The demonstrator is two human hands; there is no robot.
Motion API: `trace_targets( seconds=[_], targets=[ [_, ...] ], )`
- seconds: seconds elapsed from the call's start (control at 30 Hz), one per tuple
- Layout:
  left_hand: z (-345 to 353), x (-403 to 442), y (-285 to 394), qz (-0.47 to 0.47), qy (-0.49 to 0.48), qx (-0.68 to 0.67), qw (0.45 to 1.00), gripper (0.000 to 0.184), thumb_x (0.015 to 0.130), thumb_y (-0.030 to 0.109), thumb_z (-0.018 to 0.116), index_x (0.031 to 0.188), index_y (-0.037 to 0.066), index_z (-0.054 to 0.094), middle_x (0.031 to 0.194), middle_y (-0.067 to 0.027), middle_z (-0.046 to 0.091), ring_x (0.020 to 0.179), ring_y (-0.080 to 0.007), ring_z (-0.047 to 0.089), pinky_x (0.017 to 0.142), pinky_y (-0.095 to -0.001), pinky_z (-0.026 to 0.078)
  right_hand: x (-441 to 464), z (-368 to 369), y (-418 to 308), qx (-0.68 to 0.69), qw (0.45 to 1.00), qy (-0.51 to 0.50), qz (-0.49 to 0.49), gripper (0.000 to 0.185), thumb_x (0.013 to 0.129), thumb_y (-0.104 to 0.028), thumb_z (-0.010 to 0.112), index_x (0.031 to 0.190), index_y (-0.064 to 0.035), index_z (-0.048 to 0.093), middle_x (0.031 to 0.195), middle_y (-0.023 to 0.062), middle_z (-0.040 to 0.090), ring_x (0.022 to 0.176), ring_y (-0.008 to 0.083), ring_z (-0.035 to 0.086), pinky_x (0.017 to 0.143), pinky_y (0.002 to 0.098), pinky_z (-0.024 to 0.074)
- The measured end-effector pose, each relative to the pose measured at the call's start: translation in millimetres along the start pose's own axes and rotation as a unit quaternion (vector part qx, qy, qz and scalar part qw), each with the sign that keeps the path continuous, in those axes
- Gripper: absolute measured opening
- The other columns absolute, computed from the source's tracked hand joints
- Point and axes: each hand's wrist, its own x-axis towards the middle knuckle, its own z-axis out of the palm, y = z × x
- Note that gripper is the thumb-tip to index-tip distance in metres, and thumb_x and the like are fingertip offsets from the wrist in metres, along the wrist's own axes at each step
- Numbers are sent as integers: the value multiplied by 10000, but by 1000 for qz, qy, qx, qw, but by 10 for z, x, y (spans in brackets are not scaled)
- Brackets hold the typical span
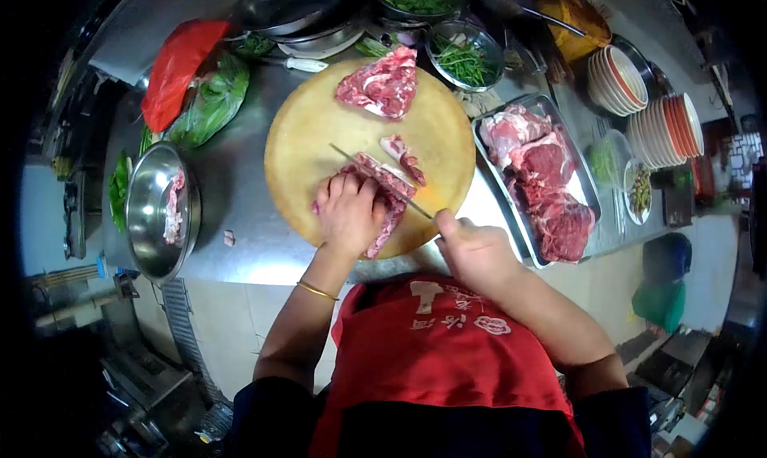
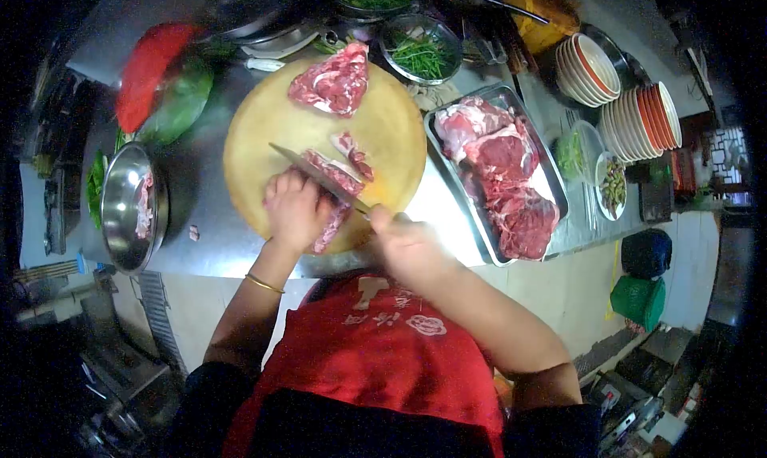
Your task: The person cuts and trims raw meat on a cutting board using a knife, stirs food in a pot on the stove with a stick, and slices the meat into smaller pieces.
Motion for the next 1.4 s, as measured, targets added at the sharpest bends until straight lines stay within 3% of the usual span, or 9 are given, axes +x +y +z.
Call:
trace_targets(
  seconds=[0.4, 0.57, 0.73, 0.87, 1.0, 1.03, 1.17, 1.33, 1.4],
  targets=[
    [7, 169, -89, 3, -62, -6, 998, 258, 769, 306, 650, 982, 167, 691, 1099, -49, 595, 1149, -299, 495, 952, -474, 370, 534, 57, 80, 5, 999, -24, -21, 287, 866, -154, 616, 1072, -29, 461, 719, 182, 650, 686, 382, 666, 576, 478, 522],
    [-5, 180, -76, -4, -68, -21, 997, 252, 755, 313, 665, 965, 178, 694, 1087, -32, 595, 1132, -281, 498, 946, -458, 370, 408, -199, 96, 8, 985, -164, 52, 312, 867, -145, 593, 1098, 3, 443, 747, 210, 651, 699, 394, 666, 584, 477, 527],
    [23, 178, -133, 8, -34, -23, 999, 276, 744, 326, 669, 978, 184, 694, 1120, -23, 599, 1112, -266, 501, 932, -448, 371, 758, 227, 130, -34, 995, -88, -25, 318, 885, -137, 544, 1142, 8, 424, 738, 211, 664, 695, 399, 675, 581, 486, 526],
    [19, 162, -120, -3, -48, -37, 998, 292, 748, 339, 666, 996, 189, 697, 1150, -38, 599, 1218, -286, 485, 924, -468, 386, 451, -147, 107, 53, 969, -220, 97, 370, 901, -234, 554, 1162, -2, 431, 727, 193, 668, 679, 391, 677, 569, 474, 529],
    [68, 150, -119, 0, -6, -40, 999, 267, 746, 323, 664, 953, 158, 700, 1149, -75, 601, 1225, -312, 488, 979, -501, 371, 760, 560, 174, 5, 998, -55, 4, 317, 975, -296, 405, 1116, -22, 480, 921, 284, 656, 883, 401, 671, 737, 466, 552],
    [38, 153, -143, 2, -26, -33, 999, 269, 740, 321, 666, 947, 153, 702, 1146, -74, 604, 1210, -315, 493, 971, -504, 374, 1096, 417, -23, 16, 987, -157, 35, 290, 987, -247, 364, 1120, -11, 466, 963, 289, 657, 887, 410, 670, 765, 485, 544],
    [-45, 132, -108, -16, -61, -38, 997, 285, 714, 319, 677, 939, 146, 706, 1117, -60, 614, 1162, -311, 511, 949, -496, 382, 1001, 168, -43, 26, 994, -110, 12, 257, 940, -142, 422, 1133, 24, 456, 864, 246, 681, 806, 408, 689, 696, 505, 542],
    [14, 99, -26, 0, -17, -42, 999, 283, 713, 314, 682, 944, 152, 706, 1097, -44, 623, 1136, -297, 526, 940, -472, 389, 308, -159, 189, 32, 971, -228, 66, 337, 926, -164, 462, 1197, 28, 402, 879, 235, 688, 828, 411, 688, 700, 496, 530],
    [12, 119, -58, -1, -24, -38, 999, 287, 732, 329, 674, 964, 164, 714, 1114, -47, 626, 1147, -302, 523, 945, -478, 392, 406, 94, 330, 35, 980, -190, 56, 416, 918, -278, 557, 1216, -23, 420, 791, 218, 670, 742, 403, 674, 630, 483, 527]
  ],
)
